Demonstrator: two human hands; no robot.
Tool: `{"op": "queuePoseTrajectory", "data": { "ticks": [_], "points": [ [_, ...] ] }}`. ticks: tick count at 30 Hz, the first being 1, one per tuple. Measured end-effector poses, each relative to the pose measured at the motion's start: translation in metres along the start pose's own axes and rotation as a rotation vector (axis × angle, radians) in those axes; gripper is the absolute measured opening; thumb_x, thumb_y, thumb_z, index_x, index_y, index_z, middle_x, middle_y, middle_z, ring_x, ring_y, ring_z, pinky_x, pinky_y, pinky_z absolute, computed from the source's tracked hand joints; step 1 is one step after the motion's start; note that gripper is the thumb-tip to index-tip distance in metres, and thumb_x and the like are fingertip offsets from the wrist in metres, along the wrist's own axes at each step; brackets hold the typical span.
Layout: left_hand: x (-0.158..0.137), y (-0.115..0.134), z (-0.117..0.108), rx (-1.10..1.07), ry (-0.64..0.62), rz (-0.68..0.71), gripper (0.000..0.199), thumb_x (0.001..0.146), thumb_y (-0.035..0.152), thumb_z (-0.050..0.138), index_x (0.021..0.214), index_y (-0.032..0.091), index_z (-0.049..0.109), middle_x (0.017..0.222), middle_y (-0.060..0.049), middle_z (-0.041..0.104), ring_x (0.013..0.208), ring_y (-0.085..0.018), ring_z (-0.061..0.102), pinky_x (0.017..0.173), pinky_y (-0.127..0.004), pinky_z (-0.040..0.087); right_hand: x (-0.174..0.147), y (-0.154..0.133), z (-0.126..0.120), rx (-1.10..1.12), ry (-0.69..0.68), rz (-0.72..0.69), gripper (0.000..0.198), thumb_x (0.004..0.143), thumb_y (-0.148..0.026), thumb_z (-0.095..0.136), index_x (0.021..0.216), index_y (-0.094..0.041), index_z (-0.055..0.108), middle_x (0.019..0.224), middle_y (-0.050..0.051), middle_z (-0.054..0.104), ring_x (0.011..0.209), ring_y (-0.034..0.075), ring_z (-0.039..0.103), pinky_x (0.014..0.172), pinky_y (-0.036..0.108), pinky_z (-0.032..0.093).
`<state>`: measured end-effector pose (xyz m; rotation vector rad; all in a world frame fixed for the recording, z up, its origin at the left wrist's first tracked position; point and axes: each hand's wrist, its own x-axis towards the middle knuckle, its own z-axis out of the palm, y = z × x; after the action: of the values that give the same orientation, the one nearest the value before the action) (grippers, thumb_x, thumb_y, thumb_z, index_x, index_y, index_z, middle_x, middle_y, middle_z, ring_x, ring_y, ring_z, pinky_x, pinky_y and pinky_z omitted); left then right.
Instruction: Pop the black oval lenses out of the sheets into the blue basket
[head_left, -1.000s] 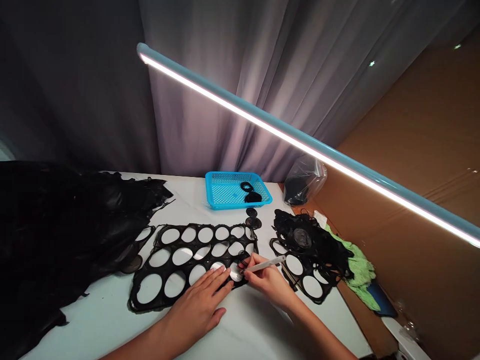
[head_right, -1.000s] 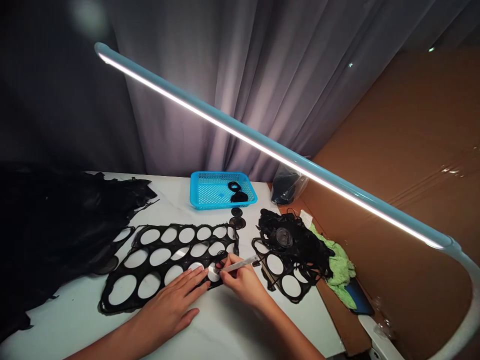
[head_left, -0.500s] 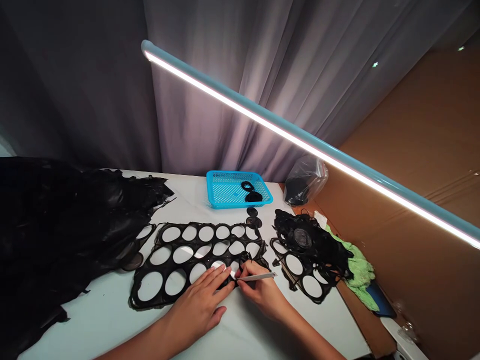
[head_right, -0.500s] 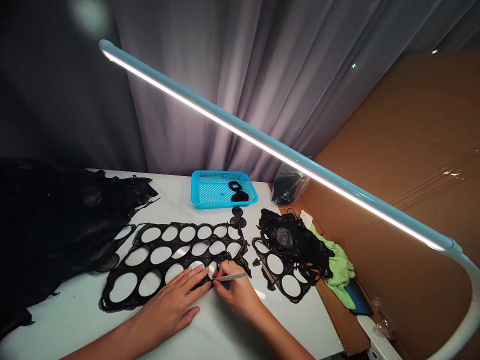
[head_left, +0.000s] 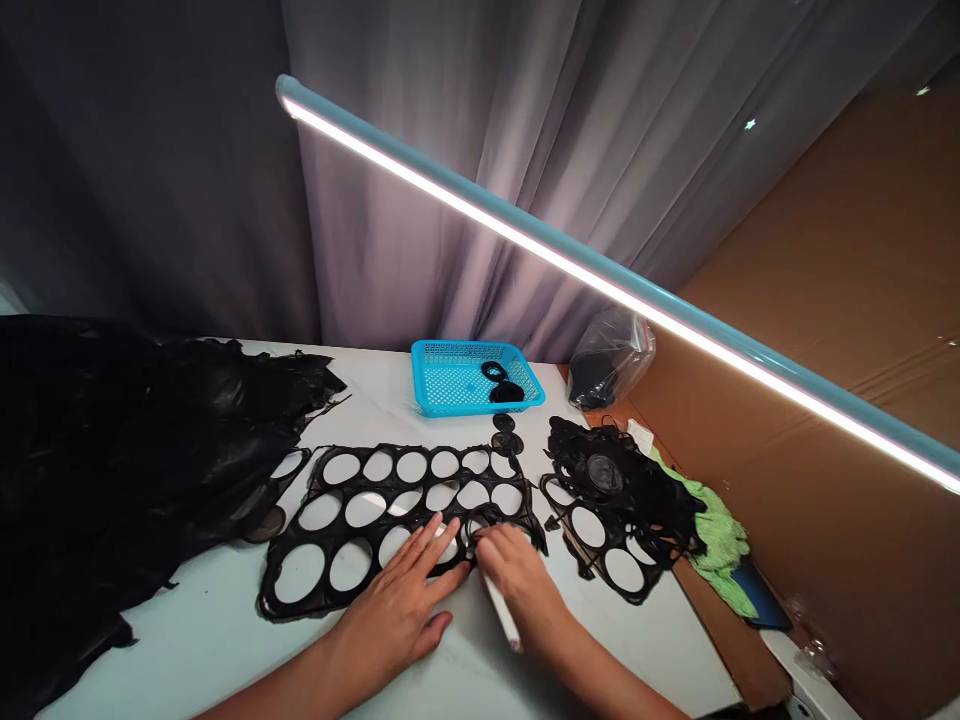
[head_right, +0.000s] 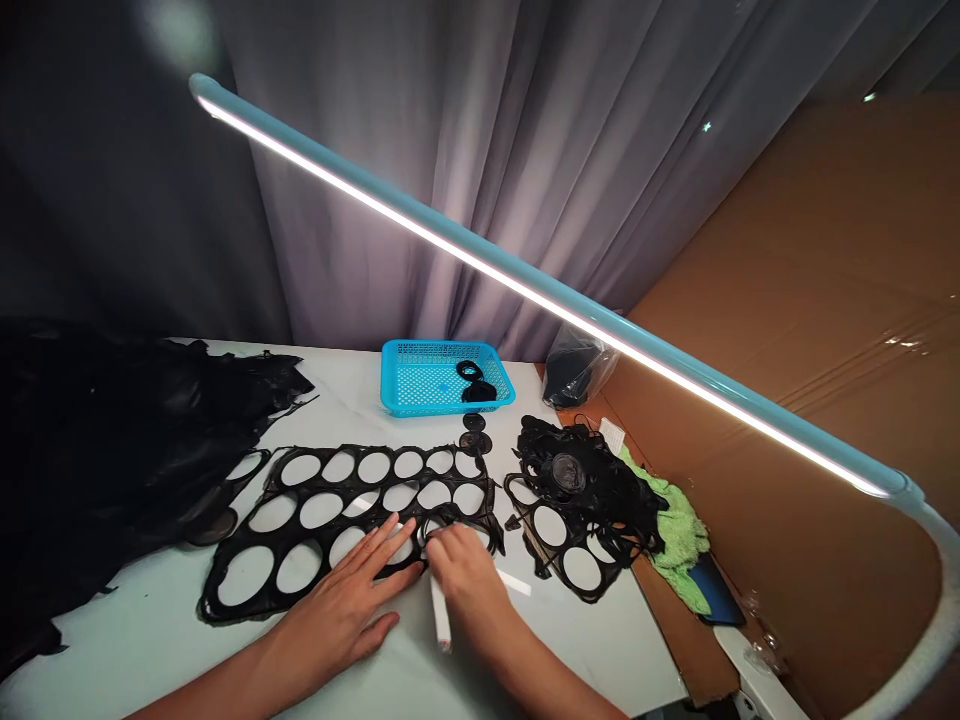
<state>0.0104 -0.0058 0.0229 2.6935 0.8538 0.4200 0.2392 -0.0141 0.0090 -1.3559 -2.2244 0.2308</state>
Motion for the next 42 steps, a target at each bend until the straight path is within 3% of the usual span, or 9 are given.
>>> {"op": "queuePoseTrajectory", "data": {
  "ticks": [6, 9, 13, 16, 25, 30, 33, 37, 42],
  "points": [
    [-0.001, -0.002, -0.006, -0.017, -0.020, 0.013, 0.053, 0.087, 0.016, 0.058, 0.138, 0.027, 0.048, 0.161, -0.007, 0.015, 0.143, -0.035, 0.026, 0.109, -0.052, 0.036, 0.027, 0.059, -0.059, 0.153, 0.406, 0.484, 0.017, 0.089, -0.026, 0.049, 0.072, -0.022, 0.050, 0.086, 0.007, 0.065, 0.084, 0.023, 0.059, 0.075, 0.033, 0.044],
    [-0.003, 0.000, -0.009, -0.017, -0.022, 0.044, 0.057, 0.086, 0.016, 0.060, 0.141, 0.027, 0.045, 0.160, -0.008, 0.019, 0.142, -0.033, 0.028, 0.110, -0.051, 0.035, 0.037, 0.053, -0.064, 0.544, 0.325, 0.616, 0.026, 0.085, -0.034, 0.059, 0.066, -0.022, 0.046, 0.075, 0.003, 0.062, 0.077, 0.021, 0.058, 0.067, 0.029, 0.044],
    [-0.014, 0.005, -0.012, 0.032, 0.025, 0.036, 0.062, 0.084, 0.014, 0.058, 0.143, 0.023, 0.041, 0.152, -0.009, 0.038, 0.136, -0.030, 0.040, 0.109, -0.048, 0.039, 0.044, 0.015, -0.042, 1.091, 0.122, 0.673, 0.028, 0.077, -0.037, 0.071, 0.069, -0.020, 0.049, 0.082, 0.003, 0.063, 0.075, 0.018, 0.061, 0.059, 0.026, 0.044],
    [-0.027, 0.004, -0.014, 0.108, 0.082, -0.036, 0.053, 0.085, 0.014, 0.056, 0.137, 0.020, 0.048, 0.138, -0.010, 0.054, 0.125, -0.029, 0.052, 0.104, -0.047, 0.045, 0.045, -0.008, -0.026, 1.265, 0.030, 0.691, 0.031, 0.073, -0.036, 0.077, 0.070, -0.019, 0.050, 0.078, 0.001, 0.062, 0.075, 0.017, 0.063, 0.058, 0.023, 0.043],
    [-0.041, -0.004, -0.011, 0.182, 0.139, -0.026, 0.047, 0.088, 0.018, 0.057, 0.135, 0.018, 0.050, 0.136, -0.010, 0.056, 0.125, -0.028, 0.052, 0.105, -0.045, 0.044, 0.051, -0.006, -0.030, 1.012, 0.140, 0.651, 0.029, 0.077, -0.040, 0.073, 0.070, -0.018, 0.055, 0.085, 0.003, 0.065, 0.067, 0.013, 0.056, 0.055, 0.023, 0.042],
    [-0.042, -0.005, -0.010, 0.181, 0.128, -0.027, 0.052, 0.087, 0.017, 0.057, 0.137, 0.019, 0.047, 0.138, -0.009, 0.054, 0.127, -0.028, 0.050, 0.106, -0.045, 0.043, 0.046, -0.019, -0.026, 1.340, -0.040, 0.746, 0.033, 0.073, -0.038, 0.077, 0.074, -0.019, 0.050, 0.090, 0.006, 0.066, 0.085, 0.019, 0.065, 0.060, 0.024, 0.048],
    [-0.044, -0.004, -0.009, 0.183, 0.125, -0.023, 0.053, 0.086, 0.015, 0.057, 0.138, 0.019, 0.047, 0.140, -0.009, 0.053, 0.129, -0.028, 0.049, 0.107, -0.046, 0.041, 0.038, -0.030, -0.016, 1.347, -0.125, 0.742, 0.031, 0.072, -0.034, 0.077, 0.072, -0.019, 0.050, 0.094, 0.005, 0.065, 0.087, 0.019, 0.064, 0.074, 0.029, 0.050],
    [-0.045, -0.003, -0.008, 0.195, 0.111, -0.016, 0.052, 0.085, 0.014, 0.056, 0.137, 0.017, 0.047, 0.139, -0.009, 0.053, 0.130, -0.027, 0.047, 0.109, -0.045, 0.039, 0.029, -0.040, -0.004, 1.015, -0.190, 0.581, 0.021, 0.080, -0.030, 0.066, 0.071, -0.020, 0.049, 0.089, 0.003, 0.062, 0.078, 0.017, 0.057, 0.071, 0.029, 0.044],
    [-0.044, -0.003, -0.004, 0.204, 0.130, -0.028, 0.050, 0.087, 0.016, 0.055, 0.136, 0.018, 0.048, 0.140, -0.009, 0.053, 0.131, -0.026, 0.046, 0.110, -0.044, 0.038, 0.023, -0.048, 0.009, 0.573, -0.125, 0.292, 0.021, 0.082, -0.019, 0.054, 0.066, -0.021, 0.042, 0.077, 0.002, 0.057, 0.073, 0.016, 0.049, 0.066, 0.028, 0.036]
  ]
}}
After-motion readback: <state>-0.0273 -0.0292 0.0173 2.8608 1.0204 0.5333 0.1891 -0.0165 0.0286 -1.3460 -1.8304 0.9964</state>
